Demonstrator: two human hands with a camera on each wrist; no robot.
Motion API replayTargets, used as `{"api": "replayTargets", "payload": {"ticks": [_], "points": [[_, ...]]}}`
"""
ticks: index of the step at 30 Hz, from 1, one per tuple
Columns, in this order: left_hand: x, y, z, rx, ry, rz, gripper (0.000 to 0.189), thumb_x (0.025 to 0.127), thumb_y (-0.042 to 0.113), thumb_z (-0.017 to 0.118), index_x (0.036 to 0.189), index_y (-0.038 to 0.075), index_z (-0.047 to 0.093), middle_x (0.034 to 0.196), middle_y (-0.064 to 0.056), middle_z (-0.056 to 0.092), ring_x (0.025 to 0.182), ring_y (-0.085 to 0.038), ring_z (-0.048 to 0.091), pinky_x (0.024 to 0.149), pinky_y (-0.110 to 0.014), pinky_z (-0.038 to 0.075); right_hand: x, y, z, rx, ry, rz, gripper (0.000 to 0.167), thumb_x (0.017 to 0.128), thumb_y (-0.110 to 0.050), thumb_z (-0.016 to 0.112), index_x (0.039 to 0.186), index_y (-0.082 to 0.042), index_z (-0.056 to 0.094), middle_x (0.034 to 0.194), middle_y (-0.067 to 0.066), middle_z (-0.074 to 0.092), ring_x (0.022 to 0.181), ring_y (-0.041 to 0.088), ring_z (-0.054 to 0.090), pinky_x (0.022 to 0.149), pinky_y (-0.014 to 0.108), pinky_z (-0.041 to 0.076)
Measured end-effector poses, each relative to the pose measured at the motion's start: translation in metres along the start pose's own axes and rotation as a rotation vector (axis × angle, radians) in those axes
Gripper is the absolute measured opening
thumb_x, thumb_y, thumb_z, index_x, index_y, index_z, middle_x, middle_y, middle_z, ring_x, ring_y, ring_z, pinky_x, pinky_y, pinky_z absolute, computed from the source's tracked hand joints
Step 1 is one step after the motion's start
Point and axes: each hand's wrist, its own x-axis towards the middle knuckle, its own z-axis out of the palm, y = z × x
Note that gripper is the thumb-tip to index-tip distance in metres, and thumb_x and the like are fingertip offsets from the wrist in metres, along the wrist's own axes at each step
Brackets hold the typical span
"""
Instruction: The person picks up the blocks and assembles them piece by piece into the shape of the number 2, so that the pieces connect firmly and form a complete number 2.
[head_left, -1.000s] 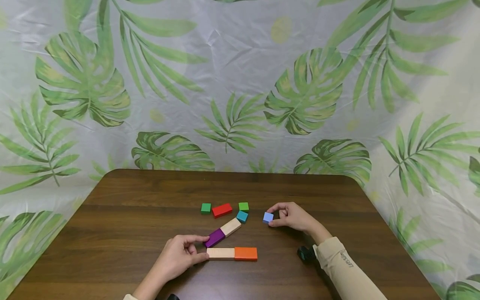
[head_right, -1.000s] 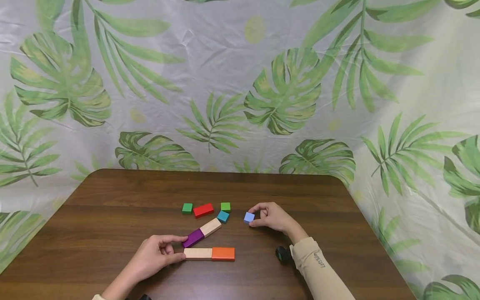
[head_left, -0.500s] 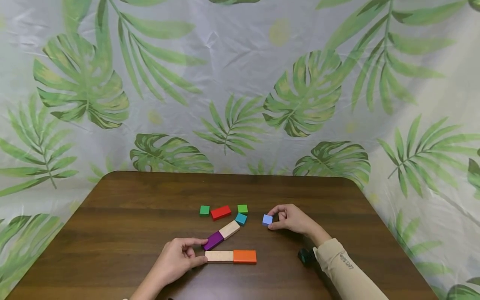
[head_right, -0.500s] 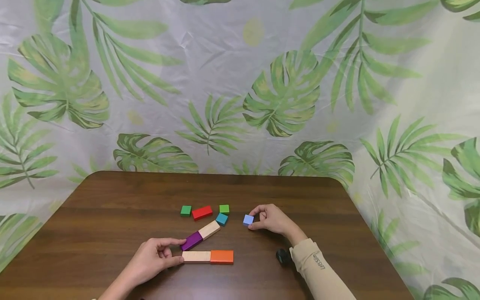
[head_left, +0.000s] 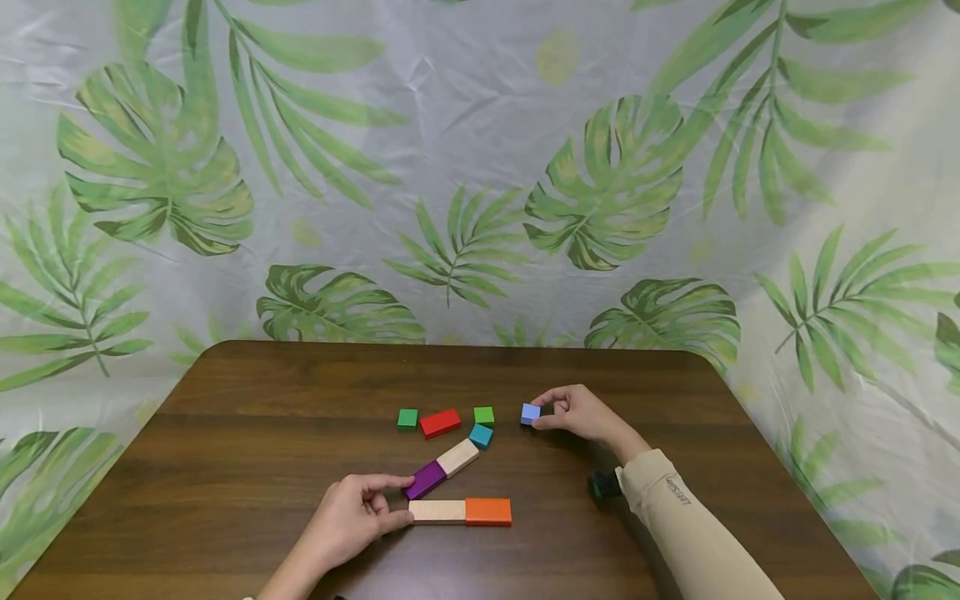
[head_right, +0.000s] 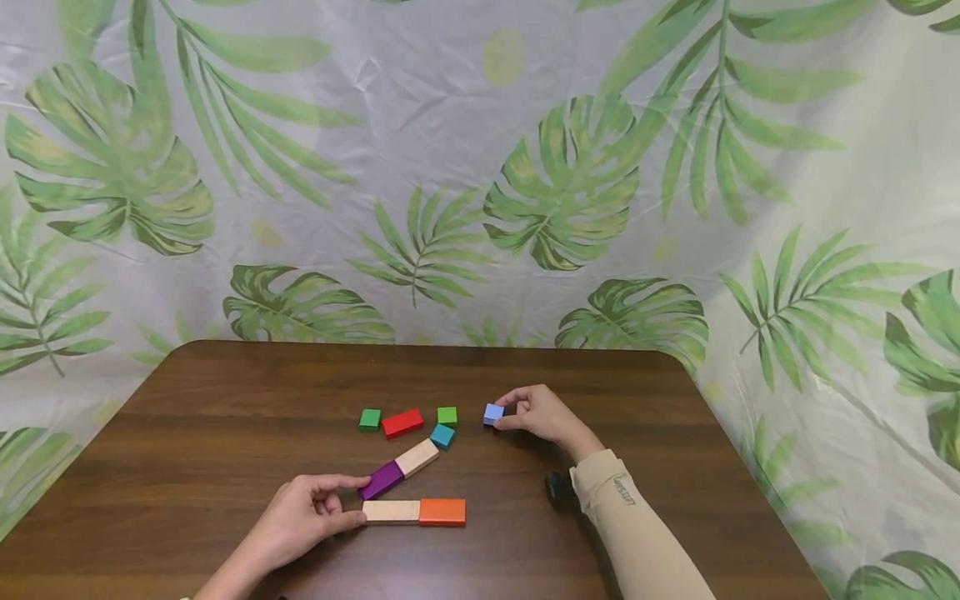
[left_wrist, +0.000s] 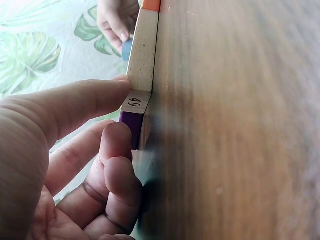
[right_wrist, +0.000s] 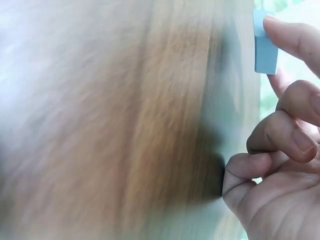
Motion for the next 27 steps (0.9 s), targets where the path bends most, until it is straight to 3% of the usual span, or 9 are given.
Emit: {"api": "replayTargets", "payload": {"ticks": [12,22,27], "points": [[0.0,-0.003,-0.001,0.0,0.002,0.008,0.04,0.079,0.028,0.096,0.117,0.023,0.084,0.063,0.008,0.062,0.055,-0.002,0.047,0.054,-0.022,0.038,0.034,-0.005,0.011,-0.056,0.037,0.01,0.034,0.091,-0.018,0.086,0.121,-0.004,0.078,0.06,-0.006,0.039,0.057,0.011,0.033,0.058,0.026,0.029],[0.001,-0.002,-0.001,0.002,0.006,0.022,0.04,0.079,0.027,0.096,0.117,0.021,0.084,0.063,0.008,0.063,0.055,-0.002,0.048,0.054,-0.022,0.038,0.033,-0.005,0.01,-0.005,0.075,0.048,0.034,0.095,-0.019,0.082,0.124,-0.004,0.072,0.058,-0.005,0.036,0.054,0.013,0.03,0.057,0.027,0.032],[0.002,-0.002,-0.001,0.0,0.005,0.02,0.04,0.079,0.027,0.096,0.116,0.021,0.084,0.063,0.008,0.063,0.055,-0.002,0.048,0.053,-0.022,0.038,0.034,-0.006,0.012,-0.015,0.088,0.026,0.031,0.097,-0.019,0.079,0.122,-0.002,0.073,0.058,-0.006,0.036,0.054,0.012,0.03,0.057,0.027,0.031]]}}
